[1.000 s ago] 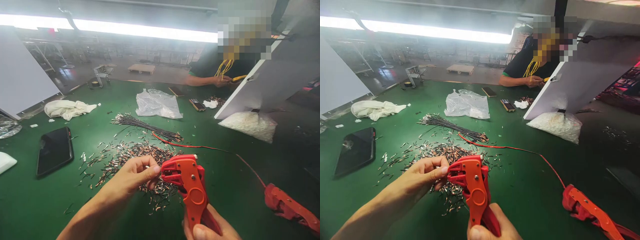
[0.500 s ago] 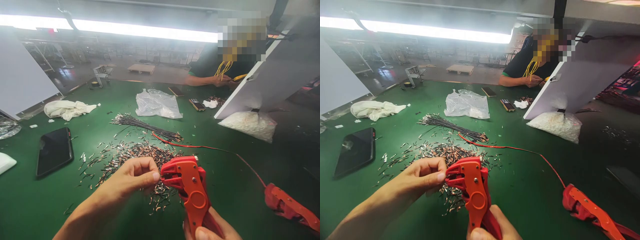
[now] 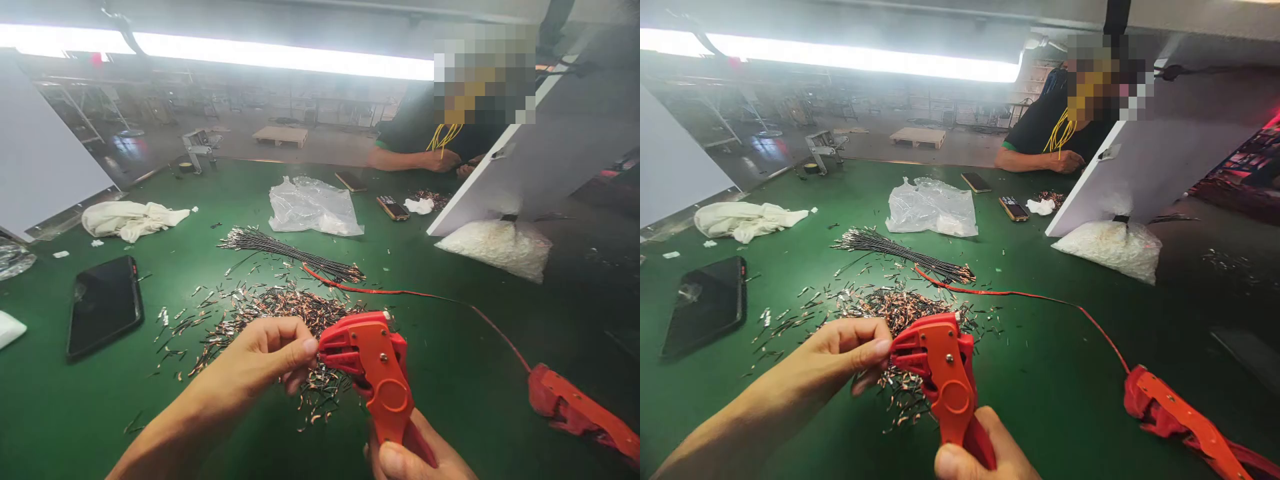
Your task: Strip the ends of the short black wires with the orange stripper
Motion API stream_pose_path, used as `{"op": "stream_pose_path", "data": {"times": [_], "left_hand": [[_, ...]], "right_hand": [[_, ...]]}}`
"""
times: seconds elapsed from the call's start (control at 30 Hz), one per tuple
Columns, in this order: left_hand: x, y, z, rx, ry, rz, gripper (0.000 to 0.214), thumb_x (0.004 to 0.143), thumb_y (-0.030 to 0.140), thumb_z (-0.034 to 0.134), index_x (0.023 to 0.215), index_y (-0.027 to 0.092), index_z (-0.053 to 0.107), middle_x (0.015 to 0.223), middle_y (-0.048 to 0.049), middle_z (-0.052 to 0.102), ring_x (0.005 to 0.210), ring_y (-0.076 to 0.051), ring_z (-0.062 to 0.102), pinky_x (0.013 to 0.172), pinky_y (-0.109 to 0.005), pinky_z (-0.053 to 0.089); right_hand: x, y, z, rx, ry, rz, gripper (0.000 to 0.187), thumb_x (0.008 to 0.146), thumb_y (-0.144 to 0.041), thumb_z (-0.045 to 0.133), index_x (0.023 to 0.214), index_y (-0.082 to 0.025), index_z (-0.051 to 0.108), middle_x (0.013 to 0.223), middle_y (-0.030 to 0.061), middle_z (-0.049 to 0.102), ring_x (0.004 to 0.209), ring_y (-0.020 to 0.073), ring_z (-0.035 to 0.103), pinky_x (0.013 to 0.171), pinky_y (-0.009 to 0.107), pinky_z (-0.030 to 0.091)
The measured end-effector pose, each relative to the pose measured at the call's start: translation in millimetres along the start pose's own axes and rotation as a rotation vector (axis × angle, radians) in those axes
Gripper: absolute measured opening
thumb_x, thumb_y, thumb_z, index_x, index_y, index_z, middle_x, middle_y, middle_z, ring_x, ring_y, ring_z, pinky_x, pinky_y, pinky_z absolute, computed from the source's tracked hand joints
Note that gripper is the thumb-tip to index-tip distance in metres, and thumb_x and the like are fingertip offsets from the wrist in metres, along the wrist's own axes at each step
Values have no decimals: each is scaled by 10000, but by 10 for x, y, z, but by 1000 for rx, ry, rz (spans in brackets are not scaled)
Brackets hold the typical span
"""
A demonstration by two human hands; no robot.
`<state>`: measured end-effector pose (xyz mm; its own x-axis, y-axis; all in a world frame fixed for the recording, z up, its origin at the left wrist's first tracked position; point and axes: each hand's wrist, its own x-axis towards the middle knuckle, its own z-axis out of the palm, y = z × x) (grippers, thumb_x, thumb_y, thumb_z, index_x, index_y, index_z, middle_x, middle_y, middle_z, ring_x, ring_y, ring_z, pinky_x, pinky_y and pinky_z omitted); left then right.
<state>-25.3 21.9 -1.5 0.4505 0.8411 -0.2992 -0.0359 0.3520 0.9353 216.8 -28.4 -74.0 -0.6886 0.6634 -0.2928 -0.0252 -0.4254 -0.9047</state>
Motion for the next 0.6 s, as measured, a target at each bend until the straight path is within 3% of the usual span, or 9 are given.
{"op": "stream_pose_path", "data": {"times": [0.17,0.43,0.6], "left_hand": [[-20,21,13,-6,-14,31,424,884,528,662,678,182,527,568,54,515,555,-95,365,563,-238,262],[-22,47,26,-11,-15,-23,397,863,494,698,683,178,537,580,59,513,544,-87,371,541,-238,255],[-22,42,10,-30,36,20,382,831,482,737,691,174,559,574,64,508,541,-82,371,544,-234,260]], "right_hand": [[7,-69,6,44,-92,-75,546,831,-673,618,721,-142,564,570,-50,407,510,69,327,478,231,231],[31,-117,27,30,-99,-137,522,858,-638,599,712,-137,571,587,-31,440,526,78,362,485,231,251],[14,-106,17,46,-113,-107,507,851,-637,611,731,-146,565,562,-56,399,505,72,324,478,236,230]]}}
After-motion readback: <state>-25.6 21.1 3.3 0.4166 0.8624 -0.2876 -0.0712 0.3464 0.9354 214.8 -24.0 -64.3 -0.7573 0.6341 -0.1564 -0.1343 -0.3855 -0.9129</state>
